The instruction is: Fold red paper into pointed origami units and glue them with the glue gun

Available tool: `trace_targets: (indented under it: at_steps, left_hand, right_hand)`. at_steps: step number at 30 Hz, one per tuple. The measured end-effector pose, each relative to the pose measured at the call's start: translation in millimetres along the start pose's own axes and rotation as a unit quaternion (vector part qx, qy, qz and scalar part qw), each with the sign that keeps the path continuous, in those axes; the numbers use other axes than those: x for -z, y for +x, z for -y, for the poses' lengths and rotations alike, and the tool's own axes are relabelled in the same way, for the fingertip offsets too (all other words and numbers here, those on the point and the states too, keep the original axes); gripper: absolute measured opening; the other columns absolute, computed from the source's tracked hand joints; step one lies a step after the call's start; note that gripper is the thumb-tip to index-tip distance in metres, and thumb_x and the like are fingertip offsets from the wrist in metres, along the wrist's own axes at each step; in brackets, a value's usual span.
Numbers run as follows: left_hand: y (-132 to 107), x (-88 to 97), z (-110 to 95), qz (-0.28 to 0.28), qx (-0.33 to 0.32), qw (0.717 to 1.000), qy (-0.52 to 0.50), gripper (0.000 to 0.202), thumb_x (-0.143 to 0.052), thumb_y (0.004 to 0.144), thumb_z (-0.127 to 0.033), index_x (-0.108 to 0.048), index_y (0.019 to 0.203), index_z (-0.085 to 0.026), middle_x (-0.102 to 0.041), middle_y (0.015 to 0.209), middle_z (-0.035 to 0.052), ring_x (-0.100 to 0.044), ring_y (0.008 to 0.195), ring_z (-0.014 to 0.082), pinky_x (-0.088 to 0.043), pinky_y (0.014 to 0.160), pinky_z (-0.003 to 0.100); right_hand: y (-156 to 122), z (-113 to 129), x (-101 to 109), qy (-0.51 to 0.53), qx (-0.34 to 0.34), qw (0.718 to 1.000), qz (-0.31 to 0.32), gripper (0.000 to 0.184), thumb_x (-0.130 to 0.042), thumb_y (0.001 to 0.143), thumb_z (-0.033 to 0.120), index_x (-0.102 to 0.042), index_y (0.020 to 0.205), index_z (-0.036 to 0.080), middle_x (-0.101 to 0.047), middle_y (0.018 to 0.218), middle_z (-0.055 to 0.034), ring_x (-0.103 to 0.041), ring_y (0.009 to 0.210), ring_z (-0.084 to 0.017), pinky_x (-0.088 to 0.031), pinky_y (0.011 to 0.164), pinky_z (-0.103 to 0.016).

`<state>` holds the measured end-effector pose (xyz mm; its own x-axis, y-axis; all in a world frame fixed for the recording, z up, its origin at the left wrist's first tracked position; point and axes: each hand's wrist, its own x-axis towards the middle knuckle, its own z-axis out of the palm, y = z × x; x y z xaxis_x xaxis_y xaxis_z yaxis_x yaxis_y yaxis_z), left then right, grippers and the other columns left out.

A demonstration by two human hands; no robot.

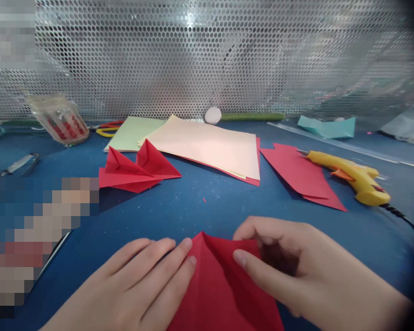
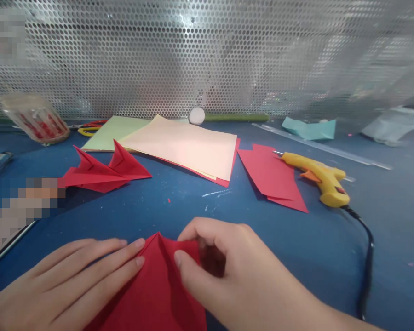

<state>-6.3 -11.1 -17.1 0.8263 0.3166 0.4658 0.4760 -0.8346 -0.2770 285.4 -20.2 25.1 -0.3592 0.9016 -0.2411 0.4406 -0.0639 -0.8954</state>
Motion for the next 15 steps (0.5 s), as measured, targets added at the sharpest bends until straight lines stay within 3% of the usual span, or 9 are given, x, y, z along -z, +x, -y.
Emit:
trace_targets:
  at_steps: [2,3,5,7,9,11,12,15]
  left_hand:
    - [-3.4,1.1,-0.3,0.025,-0.011,0.999,0.030,0.038,-0.048,0.116,-0.023,-0.074,0.144,-0.023,-0.079,0.144,0.0004,-0.070,0.113,0.0223,-0.050,0.105,0.033]
    - [-4.7,1.8,-0.8,0.046,-0.013,0.998,0.041,0.041,-0.046,0.115,-0.022,-0.073,0.146,-0.023,-0.078,0.146,0.0011,-0.071,0.111,0.0231,-0.053,0.098,0.033]
    - [-5.1,3.7,-1.7,0.092,-0.026,0.994,0.049,0.047,-0.045,0.112,-0.017,-0.071,0.150,-0.025,-0.075,0.153,0.0005,-0.071,0.115,0.0239,-0.055,0.098,0.032]
    - [-1.7,6.7,-1.6,0.124,-0.045,0.991,0.037,0.047,-0.047,0.111,-0.019,-0.071,0.152,-0.025,-0.071,0.158,0.0003,-0.072,0.120,0.0239,-0.055,0.102,0.032]
    - [5.1,11.5,-0.1,0.155,-0.061,0.986,0.029,0.048,-0.046,0.113,-0.020,-0.066,0.157,-0.023,-0.066,0.163,0.0012,-0.074,0.120,0.0226,-0.058,0.101,0.031]
    - [13.0,17.4,2.0,0.195,-0.070,0.977,0.037,0.053,-0.040,0.115,-0.017,-0.056,0.165,-0.020,-0.059,0.170,0.0024,-0.076,0.120,0.0204,-0.061,0.099,0.031]
    - [16.8,20.3,3.1,0.214,-0.074,0.973,0.042,0.054,-0.037,0.116,-0.017,-0.051,0.168,-0.018,-0.055,0.172,0.0035,-0.077,0.121,0.0195,-0.062,0.099,0.031]
    - [25.4,26.3,5.1,0.241,-0.084,0.966,0.048,0.054,-0.032,0.120,-0.023,-0.044,0.171,-0.015,-0.051,0.174,0.0084,-0.079,0.120,0.0186,-0.064,0.097,0.031]
  right_hand:
    - [-1.3,-2.7,3.0,-0.075,0.033,0.996,-0.042,0.008,-0.070,0.098,0.027,-0.063,0.101,0.028,-0.067,0.069,0.0069,-0.058,0.055,-0.011,-0.044,0.048,-0.016]
    - [-2.2,-3.2,3.6,-0.104,0.038,0.992,-0.056,0.018,-0.074,0.094,0.026,-0.065,0.109,0.029,-0.070,0.071,0.0073,-0.061,0.055,-0.011,-0.046,0.049,-0.017]
    - [-4.4,-2.8,2.7,-0.157,0.041,0.984,-0.080,0.045,-0.079,0.088,0.025,-0.068,0.131,0.032,-0.071,0.070,0.0089,-0.062,0.050,-0.013,-0.047,0.047,-0.019]
    - [-5.8,-1.4,0.6,-0.223,0.059,0.967,-0.106,0.058,-0.077,0.088,0.025,-0.070,0.145,0.034,-0.068,0.062,0.0095,-0.058,0.043,-0.015,-0.044,0.041,-0.022]
    - [-5.7,-0.3,-0.4,-0.263,0.091,0.952,-0.127,0.052,-0.070,0.090,0.024,-0.077,0.141,0.033,-0.075,0.067,0.0043,-0.065,0.046,-0.018,-0.050,0.043,-0.025]
    - [-4.1,-0.5,0.5,-0.246,0.101,0.957,-0.116,0.044,-0.064,0.092,0.022,-0.083,0.130,0.032,-0.087,0.090,-0.0018,-0.079,0.065,-0.020,-0.061,0.055,-0.027]
    - [-2.9,-1.0,1.5,-0.224,0.093,0.965,-0.102,0.043,-0.063,0.093,0.021,-0.084,0.128,0.032,-0.089,0.099,-0.0021,-0.082,0.073,-0.021,-0.065,0.061,-0.027]
    - [0.2,-2.3,4.4,-0.186,0.073,0.976,-0.084,0.049,-0.065,0.093,0.020,-0.080,0.138,0.033,-0.089,0.098,0.0004,-0.084,0.076,-0.019,-0.067,0.067,-0.026]
